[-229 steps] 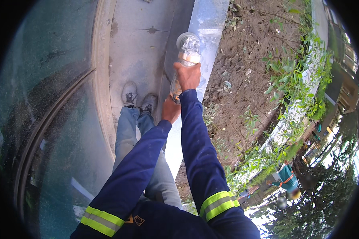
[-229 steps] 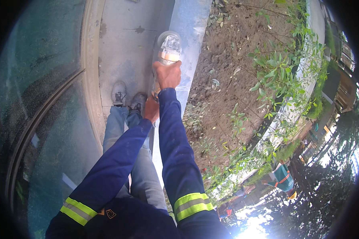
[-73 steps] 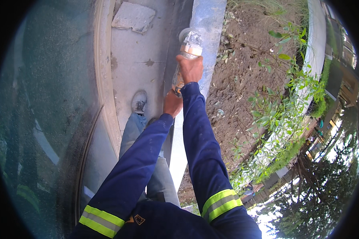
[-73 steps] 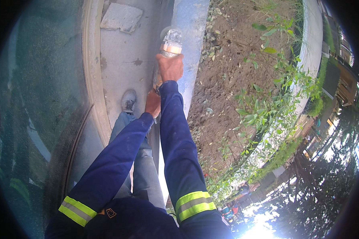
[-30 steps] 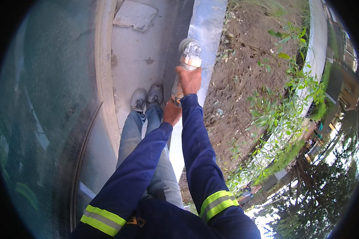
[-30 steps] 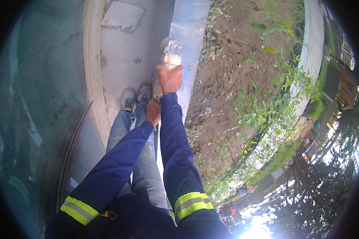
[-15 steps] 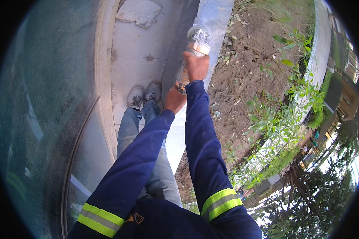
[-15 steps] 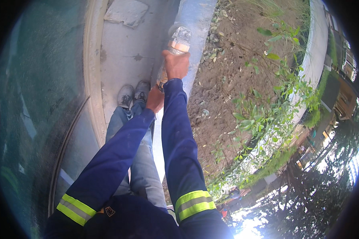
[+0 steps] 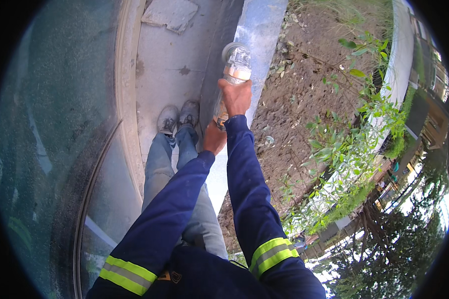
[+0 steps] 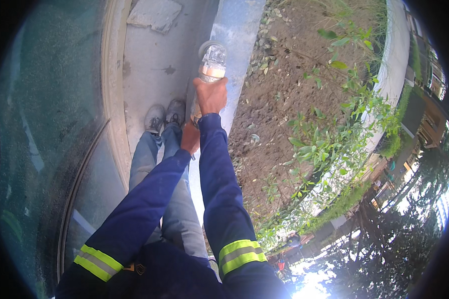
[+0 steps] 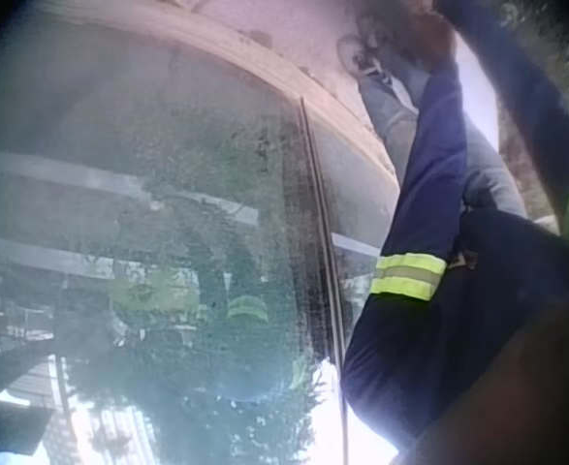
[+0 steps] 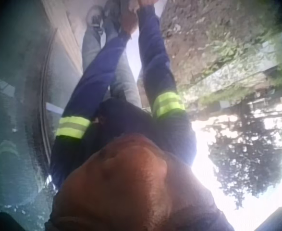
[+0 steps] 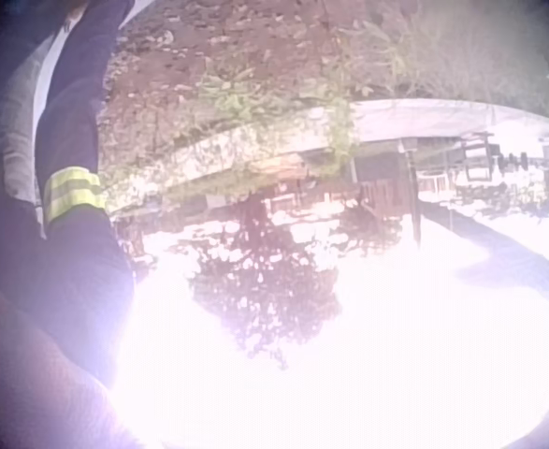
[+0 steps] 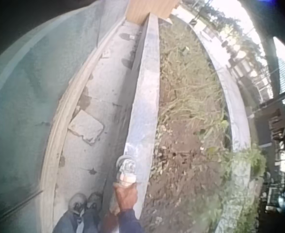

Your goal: The person uses an angle grinder to smooth a concrete curb edge. They hold the tool with both hands and move it steadily along the curb surface, generating dust as they work.

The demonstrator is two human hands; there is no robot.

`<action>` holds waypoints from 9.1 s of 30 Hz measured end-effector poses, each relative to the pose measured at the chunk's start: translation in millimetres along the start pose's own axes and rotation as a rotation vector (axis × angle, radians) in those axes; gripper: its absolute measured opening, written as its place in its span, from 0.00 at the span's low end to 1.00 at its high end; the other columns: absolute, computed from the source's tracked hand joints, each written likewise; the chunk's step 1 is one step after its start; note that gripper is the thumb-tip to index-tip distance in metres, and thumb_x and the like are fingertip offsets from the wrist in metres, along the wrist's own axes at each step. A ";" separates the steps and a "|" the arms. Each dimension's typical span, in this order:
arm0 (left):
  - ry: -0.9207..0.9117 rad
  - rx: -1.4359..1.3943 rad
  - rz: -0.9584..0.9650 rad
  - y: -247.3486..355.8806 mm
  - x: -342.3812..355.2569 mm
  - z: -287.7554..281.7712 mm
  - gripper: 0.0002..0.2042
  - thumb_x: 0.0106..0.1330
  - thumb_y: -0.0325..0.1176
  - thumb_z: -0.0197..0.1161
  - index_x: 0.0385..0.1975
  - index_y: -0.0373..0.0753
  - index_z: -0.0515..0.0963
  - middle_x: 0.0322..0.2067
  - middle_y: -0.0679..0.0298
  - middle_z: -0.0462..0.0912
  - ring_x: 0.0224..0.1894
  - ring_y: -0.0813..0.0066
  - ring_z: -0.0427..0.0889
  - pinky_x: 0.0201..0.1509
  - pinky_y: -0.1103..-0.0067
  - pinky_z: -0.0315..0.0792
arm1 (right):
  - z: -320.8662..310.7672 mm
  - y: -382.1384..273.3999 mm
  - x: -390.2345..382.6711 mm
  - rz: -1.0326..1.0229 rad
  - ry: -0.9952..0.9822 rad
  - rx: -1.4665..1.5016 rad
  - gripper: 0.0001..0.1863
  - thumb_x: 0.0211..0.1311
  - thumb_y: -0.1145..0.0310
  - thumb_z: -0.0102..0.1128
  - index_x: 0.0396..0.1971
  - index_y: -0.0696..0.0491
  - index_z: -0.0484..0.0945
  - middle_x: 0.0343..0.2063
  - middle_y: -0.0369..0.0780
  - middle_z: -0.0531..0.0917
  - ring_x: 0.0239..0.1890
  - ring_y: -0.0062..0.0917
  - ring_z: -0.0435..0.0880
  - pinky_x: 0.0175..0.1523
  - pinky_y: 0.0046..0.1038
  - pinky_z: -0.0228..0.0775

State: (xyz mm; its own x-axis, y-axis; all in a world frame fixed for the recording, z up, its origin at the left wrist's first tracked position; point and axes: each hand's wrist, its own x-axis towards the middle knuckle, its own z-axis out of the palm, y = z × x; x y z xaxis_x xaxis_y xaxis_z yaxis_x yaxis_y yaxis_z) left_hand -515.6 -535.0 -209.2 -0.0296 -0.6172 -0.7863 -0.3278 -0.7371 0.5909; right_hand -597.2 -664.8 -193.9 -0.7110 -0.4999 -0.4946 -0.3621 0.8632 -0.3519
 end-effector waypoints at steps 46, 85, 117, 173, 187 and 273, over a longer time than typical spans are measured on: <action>-0.036 0.105 0.000 29.4 30.9 13.0 0.23 0.59 0.42 0.70 0.46 0.28 0.78 0.43 0.37 0.86 0.50 0.38 0.85 0.53 0.56 0.78 | -15.2 -14.8 37.8 -0.036 0.092 0.113 0.42 0.39 0.53 0.77 0.50 0.71 0.77 0.45 0.59 0.86 0.49 0.50 0.87 0.57 0.41 0.77; -0.036 0.092 -0.095 1.6 -11.3 -4.2 0.25 0.60 0.44 0.71 0.49 0.28 0.78 0.43 0.38 0.87 0.52 0.39 0.84 0.54 0.56 0.78 | 2.5 23.5 -2.8 -0.033 0.041 0.114 0.42 0.39 0.54 0.77 0.54 0.67 0.75 0.46 0.58 0.86 0.50 0.51 0.86 0.58 0.44 0.76; -0.038 0.107 0.023 13.0 26.3 3.3 0.23 0.61 0.42 0.67 0.48 0.28 0.77 0.43 0.37 0.86 0.51 0.37 0.84 0.54 0.55 0.78 | 6.5 8.2 36.9 -0.104 0.087 0.209 0.37 0.40 0.57 0.77 0.48 0.68 0.79 0.43 0.54 0.88 0.45 0.43 0.88 0.55 0.39 0.77; -0.030 0.034 -0.028 -28.1 -22.6 -3.8 0.25 0.60 0.43 0.72 0.49 0.28 0.78 0.44 0.39 0.86 0.53 0.39 0.83 0.54 0.56 0.77 | 6.4 40.3 -20.8 -0.026 0.018 0.074 0.42 0.39 0.51 0.76 0.51 0.66 0.74 0.43 0.60 0.87 0.49 0.56 0.87 0.58 0.47 0.77; -0.037 -0.051 -0.092 -41.4 -35.2 2.0 0.27 0.60 0.44 0.71 0.51 0.28 0.77 0.45 0.39 0.86 0.54 0.40 0.84 0.56 0.56 0.78 | 6.4 44.8 -36.4 -0.035 0.013 0.054 0.42 0.40 0.53 0.77 0.51 0.67 0.75 0.43 0.60 0.86 0.48 0.55 0.87 0.57 0.47 0.77; 0.034 0.024 -0.017 -53.6 -33.9 1.9 0.23 0.62 0.41 0.67 0.49 0.27 0.77 0.43 0.37 0.86 0.52 0.36 0.83 0.54 0.55 0.76 | 5.5 38.0 -43.6 -0.069 -0.018 0.058 0.40 0.40 0.52 0.76 0.51 0.65 0.75 0.44 0.59 0.87 0.50 0.54 0.87 0.58 0.46 0.76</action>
State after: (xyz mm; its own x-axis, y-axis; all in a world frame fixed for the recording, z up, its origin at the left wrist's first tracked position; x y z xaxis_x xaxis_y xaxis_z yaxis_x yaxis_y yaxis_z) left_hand -498.9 -474.0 -214.5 0.0087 -0.6137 -0.7895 -0.3501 -0.7414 0.5725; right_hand -576.6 -610.6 -190.1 -0.6746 -0.5597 -0.4812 -0.3740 0.8212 -0.4309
